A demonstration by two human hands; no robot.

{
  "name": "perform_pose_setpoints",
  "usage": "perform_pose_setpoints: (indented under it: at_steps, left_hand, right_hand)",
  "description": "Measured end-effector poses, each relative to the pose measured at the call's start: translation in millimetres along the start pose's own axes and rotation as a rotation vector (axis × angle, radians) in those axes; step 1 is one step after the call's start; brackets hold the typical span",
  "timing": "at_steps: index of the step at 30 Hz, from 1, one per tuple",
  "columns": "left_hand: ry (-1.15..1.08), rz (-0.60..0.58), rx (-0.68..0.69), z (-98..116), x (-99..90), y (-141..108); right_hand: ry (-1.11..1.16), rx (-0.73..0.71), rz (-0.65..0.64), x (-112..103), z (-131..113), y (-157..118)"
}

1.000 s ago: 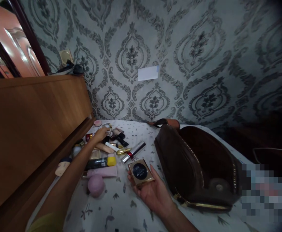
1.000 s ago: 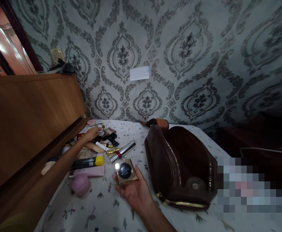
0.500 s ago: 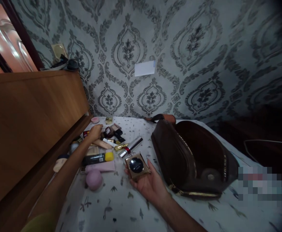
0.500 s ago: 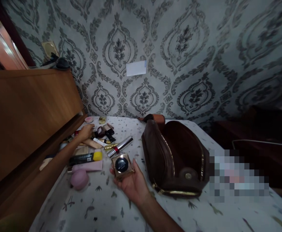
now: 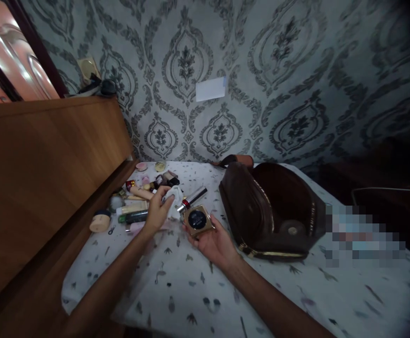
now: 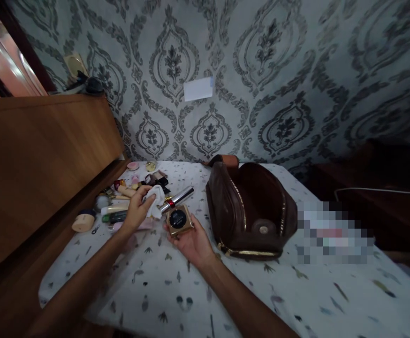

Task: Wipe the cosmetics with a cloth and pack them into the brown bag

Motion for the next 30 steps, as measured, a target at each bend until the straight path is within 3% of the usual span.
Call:
perform_pose_setpoints:
  at_steps: [5,11,13,19,25,30]
  left_hand:
    - [-0.101,0.036,-0.062,15,30.7,-33]
    - [-0.152,-0.107,-0.038,19,50.6,-60]
    - [-0.033,-0.152,0.033,14,54.4,-63]
    - [0.108,-0.151,0.122,6,55.2,-58]
    - [0.105,-0.141,0.054,14,47.2,-57]
    - [0.031,-0.137,-0.085,10,45.6,-57]
  right_hand:
    - [-0.010,-0.055,-0.040,-1,1,1]
    - [-0.026,-0.008,-0.011,-3,7,-2]
    - [-0.054,0.029,-0.015,-4,7,-1]
    - [-0.144,0.059,-0.028,-12,7,9]
    - [-0.187,0.093,-0.094,-19,13,14]
    - [-0.181,0.080,-0.103,-19,10,13]
Point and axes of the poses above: each hand's wrist, its own y-axis towards the middle knuckle, its own x-axis out of the palm, z = x × y, the point moved 3 cm from there along y, towards the middle knuckle, and after that the axes turned 4 degrees about z, right-handed, at the moved point
